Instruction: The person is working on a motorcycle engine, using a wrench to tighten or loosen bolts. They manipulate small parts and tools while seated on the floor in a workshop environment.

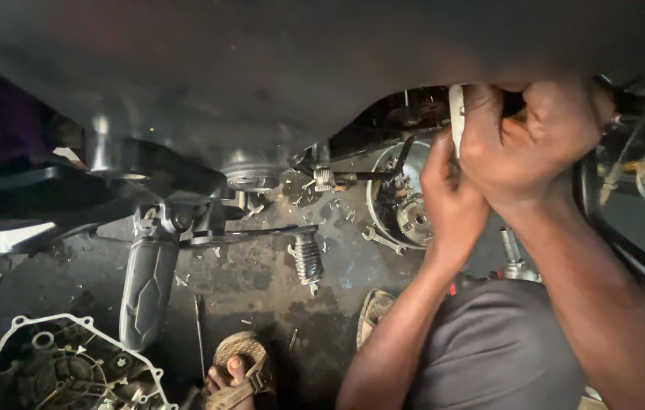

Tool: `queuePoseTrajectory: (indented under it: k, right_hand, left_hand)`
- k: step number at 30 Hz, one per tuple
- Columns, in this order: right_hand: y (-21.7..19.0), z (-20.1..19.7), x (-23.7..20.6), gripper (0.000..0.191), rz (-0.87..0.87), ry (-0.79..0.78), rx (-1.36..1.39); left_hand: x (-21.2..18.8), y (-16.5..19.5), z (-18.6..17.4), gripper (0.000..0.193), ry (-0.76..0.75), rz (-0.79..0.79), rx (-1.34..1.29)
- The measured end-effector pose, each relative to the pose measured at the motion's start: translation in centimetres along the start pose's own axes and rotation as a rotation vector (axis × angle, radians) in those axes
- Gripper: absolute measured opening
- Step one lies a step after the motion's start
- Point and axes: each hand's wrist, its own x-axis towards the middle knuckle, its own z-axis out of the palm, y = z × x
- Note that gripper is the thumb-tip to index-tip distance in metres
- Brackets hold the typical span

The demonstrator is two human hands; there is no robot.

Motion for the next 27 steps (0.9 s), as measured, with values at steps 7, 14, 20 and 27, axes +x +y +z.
queuePoseTrajectory:
  k: [7, 14, 20, 27]
  right_hand:
    - [0.4, -1.0, -0.2, 0.006, -0.063, -0.074, 0.036]
    - [1.8, -0.1, -1.7, 0.018, 0.136, 0.021, 0.163]
    - [2.1, -0.1, -2.1, 0.021, 0.101, 0.017, 0.076]
    - [2.1, 0.1, -2.2, 0.020, 0.103, 0.017, 0.087]
  left_hand:
    - [0.2, -0.2, 0.1, 0.025, 0.013, 0.050, 0.053]
    - [0.3, 0.2, -0.3, 0.023, 0.004, 0.060, 0.119]
    - [0.6, 0.0, -0.3, 0.027, 0.000, 0.041, 0.108]
    - [0.7, 0.1, -0.5, 0.031, -0.006, 0.073, 0.129]
